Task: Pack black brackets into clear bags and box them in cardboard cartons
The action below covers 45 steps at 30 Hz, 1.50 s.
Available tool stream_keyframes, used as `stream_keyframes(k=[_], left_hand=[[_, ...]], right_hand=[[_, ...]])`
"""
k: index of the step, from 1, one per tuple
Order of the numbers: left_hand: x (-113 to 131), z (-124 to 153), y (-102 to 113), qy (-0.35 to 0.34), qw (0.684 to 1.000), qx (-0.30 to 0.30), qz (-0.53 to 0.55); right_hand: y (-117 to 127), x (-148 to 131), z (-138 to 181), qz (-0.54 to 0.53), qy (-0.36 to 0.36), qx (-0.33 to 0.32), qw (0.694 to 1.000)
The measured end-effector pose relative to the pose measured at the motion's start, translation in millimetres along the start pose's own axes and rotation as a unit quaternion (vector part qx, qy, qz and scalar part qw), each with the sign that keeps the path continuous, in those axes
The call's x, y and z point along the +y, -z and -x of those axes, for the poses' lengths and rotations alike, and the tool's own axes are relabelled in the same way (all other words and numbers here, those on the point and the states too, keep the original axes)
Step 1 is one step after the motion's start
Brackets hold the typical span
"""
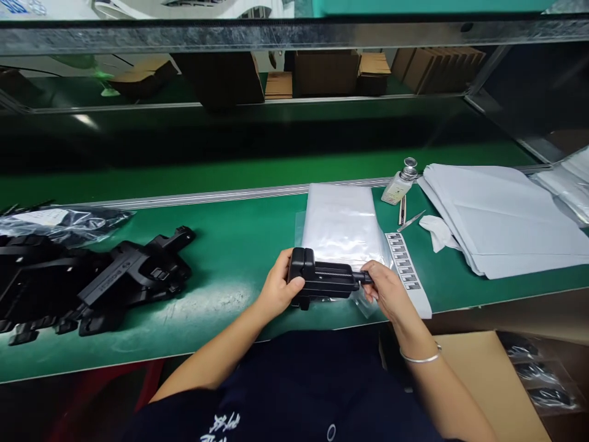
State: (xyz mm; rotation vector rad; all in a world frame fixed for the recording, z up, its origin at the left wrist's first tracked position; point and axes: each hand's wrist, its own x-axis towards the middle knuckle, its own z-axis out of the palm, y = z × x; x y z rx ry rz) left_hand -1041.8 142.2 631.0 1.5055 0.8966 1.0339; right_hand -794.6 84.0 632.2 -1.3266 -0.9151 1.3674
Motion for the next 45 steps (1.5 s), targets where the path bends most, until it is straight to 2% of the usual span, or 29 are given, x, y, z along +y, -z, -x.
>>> stream_keyframes(k=[3,5,7,8,9,12,14,17,19,21,23,25,28,32,36,40,45], left_hand=[[-1.4,0.1,-1.0,0.014,1.0,0.01,0.002],[-4.4,-0.3,-2.0,0.047,0.998,0.023,0.034],[-6.8,0.2,-2.7,0.083,0.993,0.035,0.08],[-7.3,0.9,-2.8,0.088,0.991,0.04,0.095],[-7.2,2.0,-2.8,0.083,0.991,0.042,0.099],[-5.4,5.3,-2.0,0.036,0.997,0.026,0.061],[-5.0,5.7,-1.7,0.031,0.999,0.014,0.037],[-7.3,4.1,-2.9,0.057,0.997,0.021,0.054],[-8.7,3.6,-4.6,0.064,0.995,0.026,0.073],[-8.1,4.6,-6.1,0.052,0.996,0.023,0.072],[-5.7,6.3,-6.2,0.031,0.998,0.011,0.057],[-2.6,7.4,-4.3,0.012,0.999,-0.01,0.042],[0.0,6.3,2.0,0.0,0.998,-0.057,0.034],[-2.6,3.7,11.7,-0.005,0.993,-0.108,0.04],[-5.7,5.0,17.1,-0.018,0.991,-0.125,0.051],[3.0,5.8,17.9,-0.039,0.991,-0.125,0.021],[23.9,2.8,13.5,-0.064,0.986,-0.125,-0.091]], right_hand=[[-0.6,-3.2,4.3,0.045,0.016,-0.019,0.999],[1.9,-6.1,8.4,0.138,0.099,-0.001,0.986],[4.1,-7.7,10.7,0.225,0.199,0.026,0.953],[4.8,-7.8,10.9,0.244,0.227,0.031,0.942],[5.2,-7.4,10.5,0.243,0.228,0.022,0.943],[5.4,-4.8,8.3,0.182,0.121,-0.038,0.975],[5.6,-3.2,8.3,0.173,0.086,-0.049,0.98],[6.3,-1.3,10.5,0.239,0.181,-0.011,0.954],[6.7,1.6,11.1,0.244,0.233,0.003,0.941],[6.3,6.7,10.0,0.187,0.22,-0.02,0.957],[5.0,13.1,8.5,0.129,0.171,-0.051,0.975],[3.3,18.1,8.0,0.109,0.141,-0.048,0.983],[1.5,17.5,10.5,0.115,0.17,-0.003,0.979],[1.0,3.8,17.6,0.172,0.236,-0.003,0.956],[1.3,-5.5,22.7,0.232,0.248,-0.007,0.941],[1.9,0.5,18.5,0.2,0.227,-0.016,0.953],[1.0,18.0,7.6,0.11,0.181,-0.027,0.977]])
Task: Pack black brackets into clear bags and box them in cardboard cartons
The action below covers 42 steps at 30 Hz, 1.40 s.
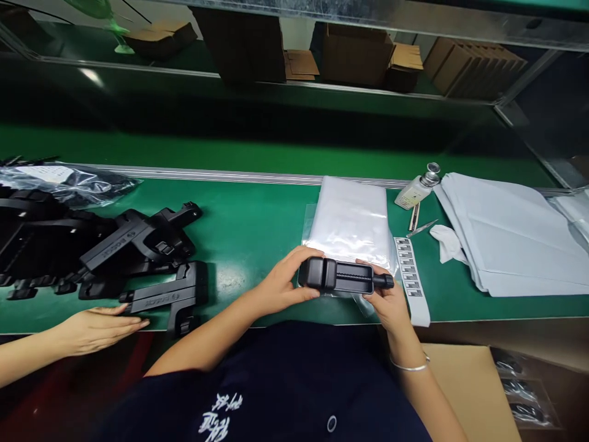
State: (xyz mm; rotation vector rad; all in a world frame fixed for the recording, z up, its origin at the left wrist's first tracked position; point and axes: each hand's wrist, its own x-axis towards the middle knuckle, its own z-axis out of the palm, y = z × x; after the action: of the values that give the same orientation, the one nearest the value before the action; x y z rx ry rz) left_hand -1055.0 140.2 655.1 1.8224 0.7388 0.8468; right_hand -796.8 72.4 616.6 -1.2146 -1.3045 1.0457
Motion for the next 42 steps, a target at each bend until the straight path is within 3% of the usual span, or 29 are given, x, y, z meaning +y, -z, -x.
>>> stream_keyframes(k=[8,16,23,27,31,34,37,40,42], left_hand=[[6.2,-2.6,-2.0,-0.053,0.998,-0.014,-0.015],[-9.5,8.8,2.9,-0.029,0.999,0.004,0.035],[18.5,-4.4,-2.9,-0.115,0.988,-0.016,-0.103],[28.4,-9.3,-8.1,-0.133,0.985,-0.024,-0.108],[21.6,-10.1,-10.8,-0.069,0.996,0.011,-0.05],[7.1,-10.4,-11.6,0.012,0.994,0.102,0.042],[-6.5,-9.0,-11.6,0.066,0.973,0.177,0.132],[-11.6,-4.8,-10.6,0.093,0.967,0.188,0.146],[-10.8,-1.0,-9.8,0.072,0.974,0.184,0.108]], right_hand=[[6.5,-4.6,7.0,-0.008,0.009,0.021,1.0],[8.9,-25.0,8.6,0.074,0.024,0.009,0.997],[3.1,16.5,0.1,-0.04,-0.017,0.005,0.999],[0.2,29.1,4.5,-0.07,-0.021,0.009,0.997],[0.1,13.4,10.3,-0.036,-0.013,0.019,0.999],[0.6,-8.2,12.8,0.014,-0.005,0.015,1.0],[2.6,-28.5,12.7,0.089,0.059,0.034,0.994],[5.8,-38.6,9.0,0.167,0.113,0.042,0.979],[6.9,-37.7,4.9,0.146,0.079,0.039,0.985]])
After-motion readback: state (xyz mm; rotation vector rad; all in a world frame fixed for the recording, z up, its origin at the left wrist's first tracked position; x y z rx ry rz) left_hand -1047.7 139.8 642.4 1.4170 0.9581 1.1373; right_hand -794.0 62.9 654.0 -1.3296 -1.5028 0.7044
